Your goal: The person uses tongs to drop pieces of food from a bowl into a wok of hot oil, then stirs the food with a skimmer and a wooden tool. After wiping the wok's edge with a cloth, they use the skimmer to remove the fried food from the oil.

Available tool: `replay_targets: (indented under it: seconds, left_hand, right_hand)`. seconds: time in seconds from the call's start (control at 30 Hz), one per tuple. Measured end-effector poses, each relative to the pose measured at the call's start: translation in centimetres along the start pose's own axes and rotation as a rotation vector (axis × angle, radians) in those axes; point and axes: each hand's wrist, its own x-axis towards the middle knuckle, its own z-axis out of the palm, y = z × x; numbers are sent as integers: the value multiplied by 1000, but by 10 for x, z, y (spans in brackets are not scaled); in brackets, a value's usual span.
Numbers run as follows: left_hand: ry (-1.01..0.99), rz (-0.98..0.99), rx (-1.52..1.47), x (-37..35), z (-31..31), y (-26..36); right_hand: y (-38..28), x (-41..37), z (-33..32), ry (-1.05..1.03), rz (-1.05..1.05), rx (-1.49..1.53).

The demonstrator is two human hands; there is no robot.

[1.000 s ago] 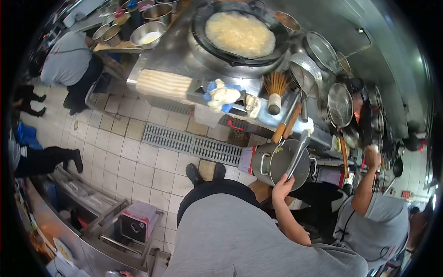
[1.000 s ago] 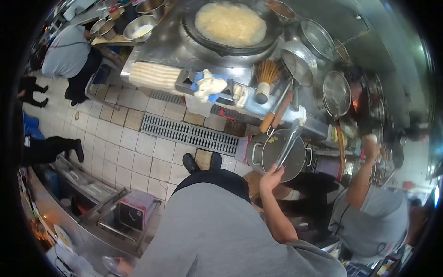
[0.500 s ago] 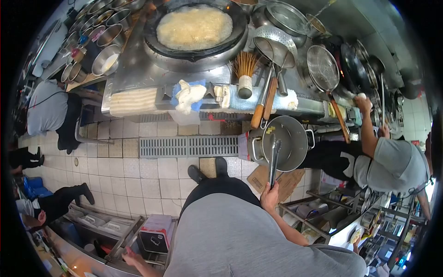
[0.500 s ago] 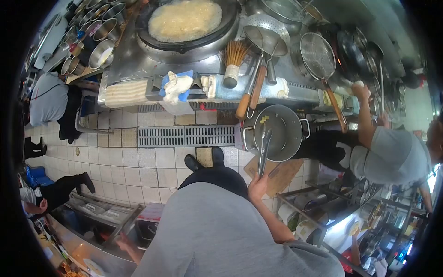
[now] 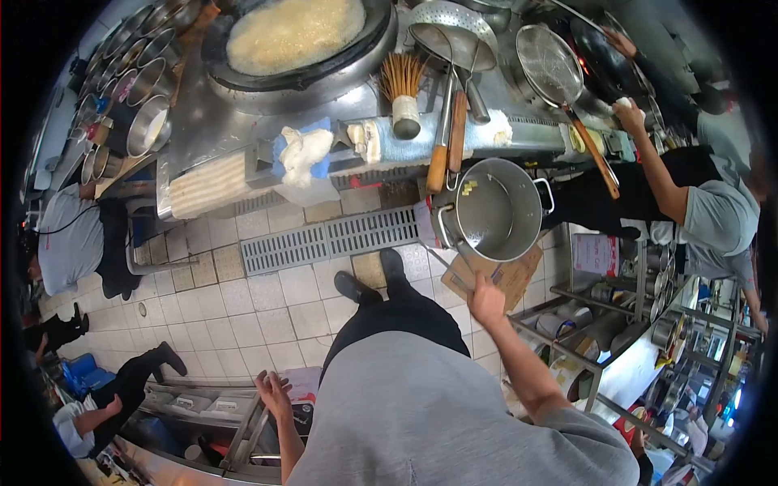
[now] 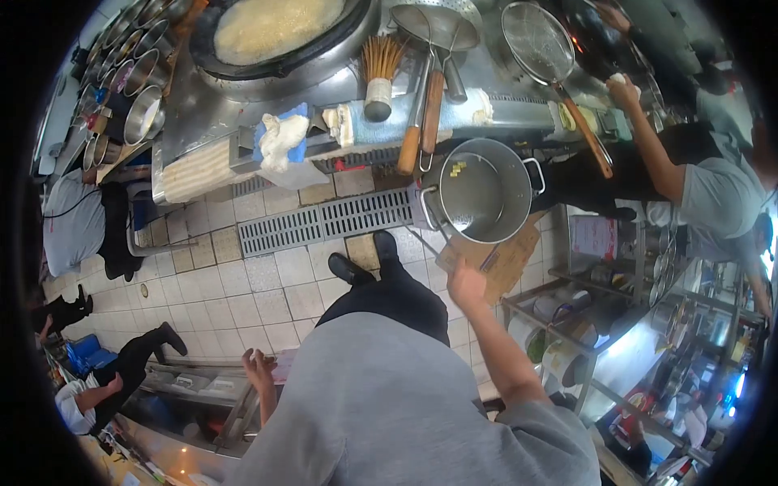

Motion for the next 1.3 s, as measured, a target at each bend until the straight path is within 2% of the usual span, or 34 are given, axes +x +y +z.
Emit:
replay_targets:
  seconds: [0.07,0.13,0.2,0.27,0.33,0.37,0.4,0.47,0.5,0.57,0.63,0.67,0.73,0.8,0.87,0.9,0.93,0.97,1.03,1.1,1.2,1.27,1.3]
  left_hand:
    - [-35,-78,-11,18,-5,-9]
    - [-45,-70,27,29,-9,-5]
    - [-85,-109,74,45,-21,-7]
    - [-74,-71,101,44,-34,-2]
    - [-56,-33,130,43,-50,-3]
    - [-29,-20,108,40,-61,-15]
    - [-4,-7,86,36,-72,-27]
    - [-18,-34,53,16,-83,-28]
    - [-43,-64,16,3,-87,-27]
    - [-108,21,216,-26,-94,-13]
    - [-30,114,232,-47,-106,-34]
    - [-18,233,414,-29,-153,-125]
    - [17,175,504,-39,-139,-100]
    - [17,108,569,-42,-113,-76]
    - [16,90,616,-37,-91,-48]
    - [10,86,638,-33,-79,-39]
    - [3,86,655,-27,-71,-31]
    - [-5,92,671,-22,-62,-25]
    - [-23,108,703,-7,-45,-9]
    - [-38,131,731,7,-32,2]
    - [-55,162,755,22,-13,17]
    - [-66,183,778,31,-3,26]
    - [-74,193,790,36,0,29]
  right_hand:
    - [-4,29,1,-8,-52,-149]
    - [-16,60,-2,-85,-137,-285]
    - [-7,99,36,-85,-155,-376]
    - [-29,116,38,-88,-188,-458]
    - [-57,124,28,154,-437,-638]
    - [-80,128,22,187,-468,-489]
    - [-98,139,29,190,-480,-478]
    - [-128,171,47,188,-482,-4]
    - [-140,192,58,194,-493,10]
    - [-168,241,96,183,-155,647]
    - [-182,285,137,94,39,1038]
    - [-188,300,156,15,83,1165]
    - [-199,320,187,-80,144,1374]
    - [-210,320,197,43,209,1653]
    - [-212,328,203,5,283,1630]
    - [-215,332,212,85,255,1573]
    - [-216,355,251,168,230,1512]
    - [-215,392,319,297,134,1667]
    - [-225,404,340,386,144,1615]
    - [-229,408,347,472,152,1561]
    - [-230,404,325,434,190,1498]
    - [-227,358,266,245,246,1743]
    - [-228,361,262,263,247,1759]
